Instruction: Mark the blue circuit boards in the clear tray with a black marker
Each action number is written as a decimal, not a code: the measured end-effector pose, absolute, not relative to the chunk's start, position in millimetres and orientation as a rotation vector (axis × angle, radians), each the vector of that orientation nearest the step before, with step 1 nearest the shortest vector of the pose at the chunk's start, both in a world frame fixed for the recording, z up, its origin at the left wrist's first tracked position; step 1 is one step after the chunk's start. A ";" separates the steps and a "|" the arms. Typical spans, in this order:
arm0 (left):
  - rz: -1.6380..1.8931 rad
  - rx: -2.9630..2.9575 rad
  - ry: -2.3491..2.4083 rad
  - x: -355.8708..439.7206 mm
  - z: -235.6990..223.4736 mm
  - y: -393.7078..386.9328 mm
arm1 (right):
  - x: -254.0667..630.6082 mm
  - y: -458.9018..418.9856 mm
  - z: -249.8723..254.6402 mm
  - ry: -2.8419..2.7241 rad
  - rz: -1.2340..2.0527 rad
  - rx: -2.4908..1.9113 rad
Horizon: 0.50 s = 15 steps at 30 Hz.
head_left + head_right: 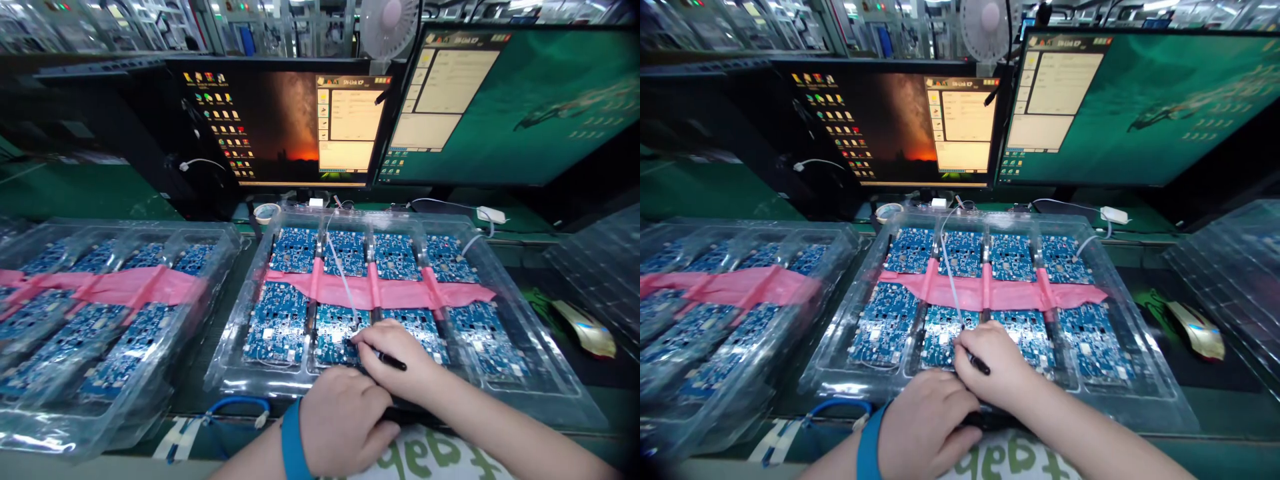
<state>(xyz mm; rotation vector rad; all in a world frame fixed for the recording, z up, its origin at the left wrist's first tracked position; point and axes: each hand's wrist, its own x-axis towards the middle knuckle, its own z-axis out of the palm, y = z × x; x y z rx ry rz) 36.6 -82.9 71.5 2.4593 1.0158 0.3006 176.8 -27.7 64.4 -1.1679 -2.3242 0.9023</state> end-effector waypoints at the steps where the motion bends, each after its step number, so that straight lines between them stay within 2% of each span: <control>1: 0.317 2.449 1.029 36.3 71.6 -82.9 | 180.3 -27.9 67.2 -2.288 0.904 -1.180; 4: 0.402 2.385 1.131 34.8 71.9 -82.3 | 198.1 -30.2 72.9 -2.048 1.012 -1.242; 11: 0.788 2.079 1.544 36.6 74.3 -78.2 | 229.7 -45.8 64.0 -1.156 1.525 -1.190; 15: 0.793 2.100 1.536 42.1 78.8 -79.5 | 226.9 -49.4 66.3 -1.126 1.562 -1.180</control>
